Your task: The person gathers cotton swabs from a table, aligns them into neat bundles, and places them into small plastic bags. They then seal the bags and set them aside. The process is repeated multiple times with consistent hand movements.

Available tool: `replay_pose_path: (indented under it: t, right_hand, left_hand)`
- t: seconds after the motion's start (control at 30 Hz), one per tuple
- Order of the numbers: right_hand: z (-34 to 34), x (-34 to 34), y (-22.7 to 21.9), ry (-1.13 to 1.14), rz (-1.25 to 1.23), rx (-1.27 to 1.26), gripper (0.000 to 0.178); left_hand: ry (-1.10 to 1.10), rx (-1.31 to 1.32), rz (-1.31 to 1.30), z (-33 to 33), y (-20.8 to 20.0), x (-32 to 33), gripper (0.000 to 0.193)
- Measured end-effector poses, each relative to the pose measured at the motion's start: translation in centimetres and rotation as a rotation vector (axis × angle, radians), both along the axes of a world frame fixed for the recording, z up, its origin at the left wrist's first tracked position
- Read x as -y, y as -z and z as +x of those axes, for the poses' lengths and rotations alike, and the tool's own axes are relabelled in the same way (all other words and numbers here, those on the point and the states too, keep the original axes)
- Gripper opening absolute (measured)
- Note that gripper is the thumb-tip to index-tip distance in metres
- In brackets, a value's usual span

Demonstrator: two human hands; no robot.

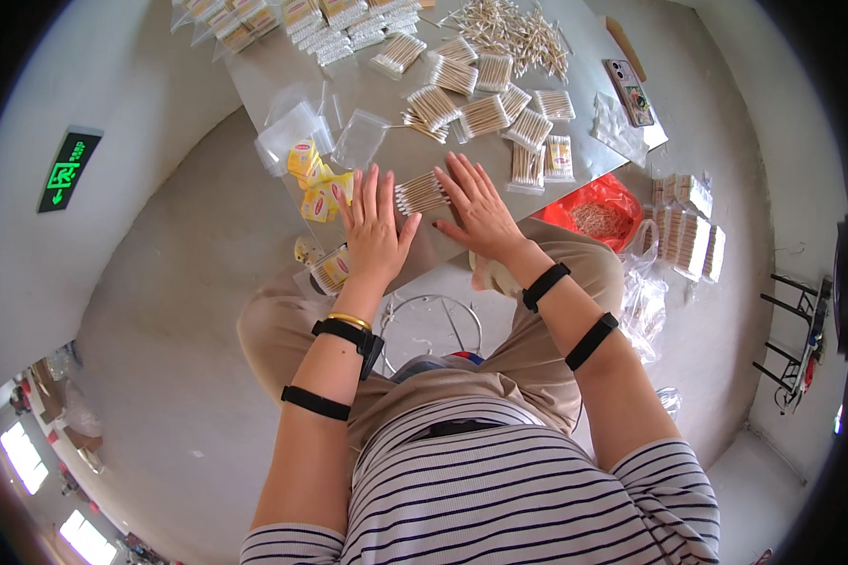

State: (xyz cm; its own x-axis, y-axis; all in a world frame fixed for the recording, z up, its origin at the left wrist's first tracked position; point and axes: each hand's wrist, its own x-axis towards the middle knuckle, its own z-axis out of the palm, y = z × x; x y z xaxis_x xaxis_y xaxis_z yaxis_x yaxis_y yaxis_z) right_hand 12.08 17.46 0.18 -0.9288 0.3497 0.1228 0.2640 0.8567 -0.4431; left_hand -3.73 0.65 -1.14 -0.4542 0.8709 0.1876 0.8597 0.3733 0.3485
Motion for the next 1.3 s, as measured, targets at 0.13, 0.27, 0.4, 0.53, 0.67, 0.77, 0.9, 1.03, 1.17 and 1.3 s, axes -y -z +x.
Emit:
replay_pose_path:
  t: [0.13, 0.27, 0.4, 0.53, 0.67, 0.77, 0.9, 1.03, 1.17, 1.3]
  right_hand:
    - [-0.6, 0.4, 0.7, -0.009, 0.039, 0.039, 0.095]
    - [-1.7, 1.3, 1.7, -0.020, 0.115, 0.084, 0.092]
    - [-2.5, 2.6, 2.4, -0.022, 0.143, 0.084, 0.090]
    - [-2.5, 2.8, 2.4, -0.014, 0.151, 0.099, 0.089]
    - [-2.5, 2.8, 2.2, -0.004, 0.173, 0.101, 0.088]
    - [-2.4, 2.8, 2.2, 0.001, 0.187, 0.113, 0.088]
    - [-2.6, 2.9, 2.2, 0.006, 0.209, 0.130, 0.090]
    - [-2.6, 2.9, 2.0, 0.009, 0.223, 0.170, 0.094]
    - [-2.8, 2.9, 1.9, 0.019, 0.224, 0.204, 0.098]
    - [-2.7, 3.1, 1.5, 0.003, 0.222, 0.211, 0.100]
  left_hand:
    - [-0.036, -0.099, -0.174, 1.2, 1.3, 1.5, 0.091]
    - [-0.030, -0.027, -0.171, 1.9, 1.8, 0.2, 0.095]
    - [-0.040, 0.018, -0.117, 2.3, 2.2, -0.2, 0.097]
    - [-0.028, 0.035, -0.116, 2.2, 2.0, -0.2, 0.097]
    - [-0.033, 0.069, -0.087, 1.9, 1.2, -0.2, 0.094]
    - [0.020, 0.097, -0.081, 1.8, 0.9, -0.5, 0.089]
    - [0.037, 0.061, -0.157, 1.7, 0.9, -0.2, 0.084]
    - [-0.057, 0.115, -0.020, 1.1, -0.5, 1.2, 0.079]
    - [-0.304, 0.183, 0.081, -0.5, -2.3, 6.7, 0.071]
    - [-0.588, 0.408, 0.221, -2.3, 2.0, 13.9, 0.067]
